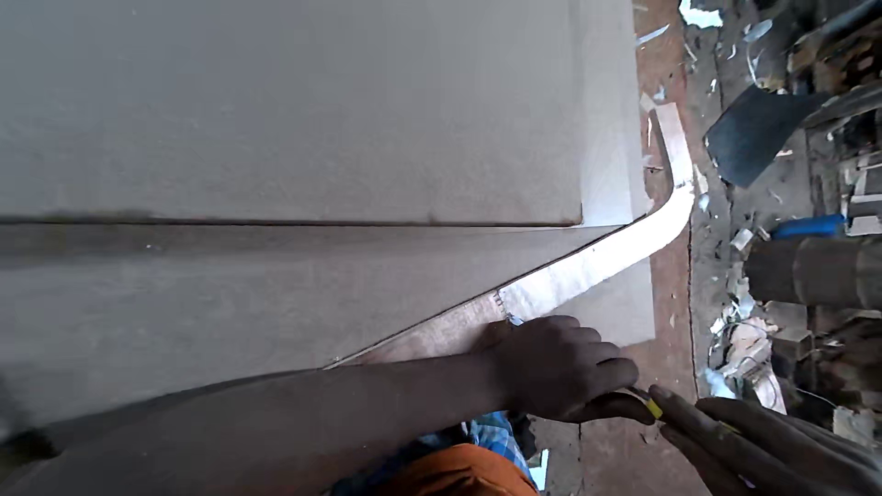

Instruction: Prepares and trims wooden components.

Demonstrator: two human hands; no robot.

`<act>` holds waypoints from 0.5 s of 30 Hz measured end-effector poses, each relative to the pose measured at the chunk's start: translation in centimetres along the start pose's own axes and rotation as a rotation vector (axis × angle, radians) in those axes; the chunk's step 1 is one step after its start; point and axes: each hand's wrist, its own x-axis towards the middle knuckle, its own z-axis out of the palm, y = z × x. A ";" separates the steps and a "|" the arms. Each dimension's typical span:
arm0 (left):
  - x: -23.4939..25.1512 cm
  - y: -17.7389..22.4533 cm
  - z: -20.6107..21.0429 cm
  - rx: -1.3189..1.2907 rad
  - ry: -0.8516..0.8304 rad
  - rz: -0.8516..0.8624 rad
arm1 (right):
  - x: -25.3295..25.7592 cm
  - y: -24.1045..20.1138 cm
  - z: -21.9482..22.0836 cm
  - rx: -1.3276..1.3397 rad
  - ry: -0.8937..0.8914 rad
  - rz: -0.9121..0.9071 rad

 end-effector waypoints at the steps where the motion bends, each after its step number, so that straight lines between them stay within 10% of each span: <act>1: 0.0 0.0 -0.2 -0.015 -0.008 -0.005 | 0.1 -0.1 -0.1 -0.012 -0.007 -0.002; 15: -0.4 0.4 -0.5 -0.271 0.114 -0.128 | 2.3 -3.8 -3.2 0.222 -0.251 0.226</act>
